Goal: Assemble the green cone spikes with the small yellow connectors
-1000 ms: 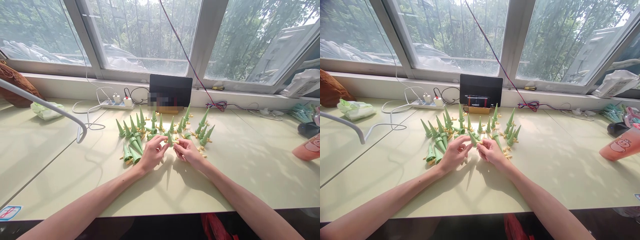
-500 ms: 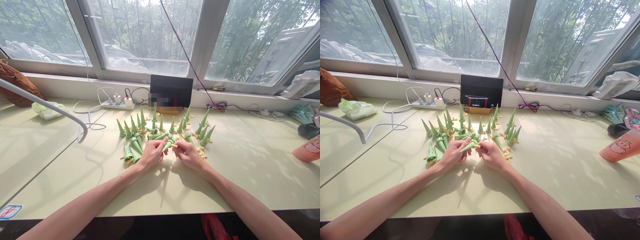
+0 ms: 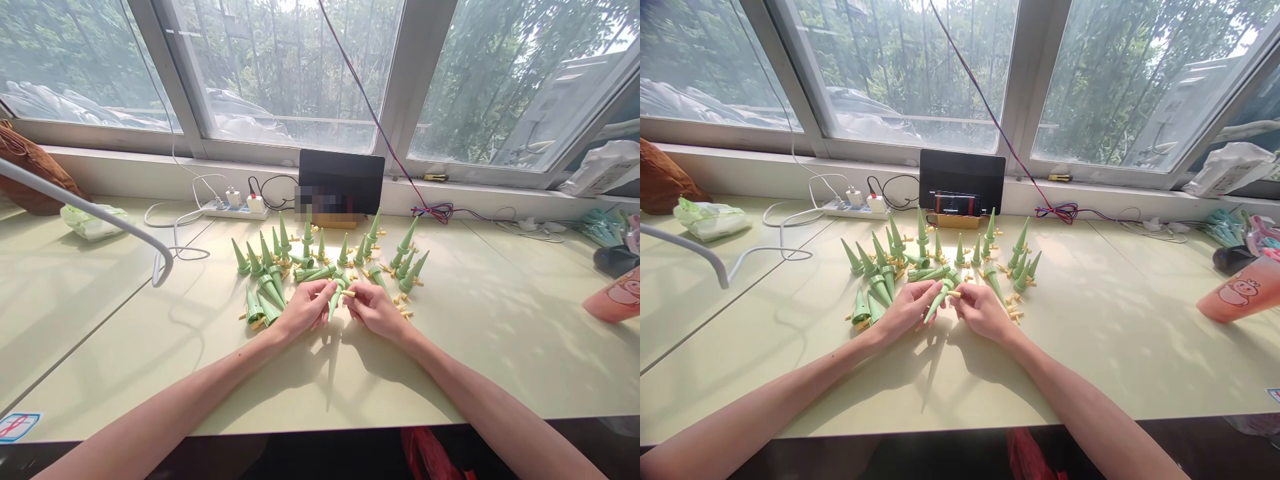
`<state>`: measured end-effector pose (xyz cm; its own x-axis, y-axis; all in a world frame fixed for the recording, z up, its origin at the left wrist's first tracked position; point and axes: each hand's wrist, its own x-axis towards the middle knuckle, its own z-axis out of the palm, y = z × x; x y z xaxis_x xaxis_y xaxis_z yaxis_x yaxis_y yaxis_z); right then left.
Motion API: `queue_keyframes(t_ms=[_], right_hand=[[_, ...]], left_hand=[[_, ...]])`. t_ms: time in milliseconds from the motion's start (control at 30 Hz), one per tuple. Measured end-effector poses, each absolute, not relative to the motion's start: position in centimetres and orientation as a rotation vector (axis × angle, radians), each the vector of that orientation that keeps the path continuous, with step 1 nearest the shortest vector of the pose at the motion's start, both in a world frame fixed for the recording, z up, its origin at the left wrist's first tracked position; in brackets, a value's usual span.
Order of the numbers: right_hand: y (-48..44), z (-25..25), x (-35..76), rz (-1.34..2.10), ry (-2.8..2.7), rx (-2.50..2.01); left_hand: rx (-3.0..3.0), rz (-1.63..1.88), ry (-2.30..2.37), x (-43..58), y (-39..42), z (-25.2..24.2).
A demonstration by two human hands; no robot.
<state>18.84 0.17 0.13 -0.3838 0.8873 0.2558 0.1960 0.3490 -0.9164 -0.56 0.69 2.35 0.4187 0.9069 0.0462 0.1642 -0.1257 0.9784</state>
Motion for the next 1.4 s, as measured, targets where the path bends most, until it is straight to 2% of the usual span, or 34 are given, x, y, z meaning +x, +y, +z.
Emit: queue_keyframes(t_ms=[467,1400], right_hand=[[0.1,0.2,18.7,1.319,-1.645,-0.932],[0.2,0.5,18.6,1.801,-1.291,-0.721]], left_hand=[[1.722,0.898,0.989,-0.7,0.8,1.9],[2.179,1.251,0.949,-0.9,1.0,1.4]])
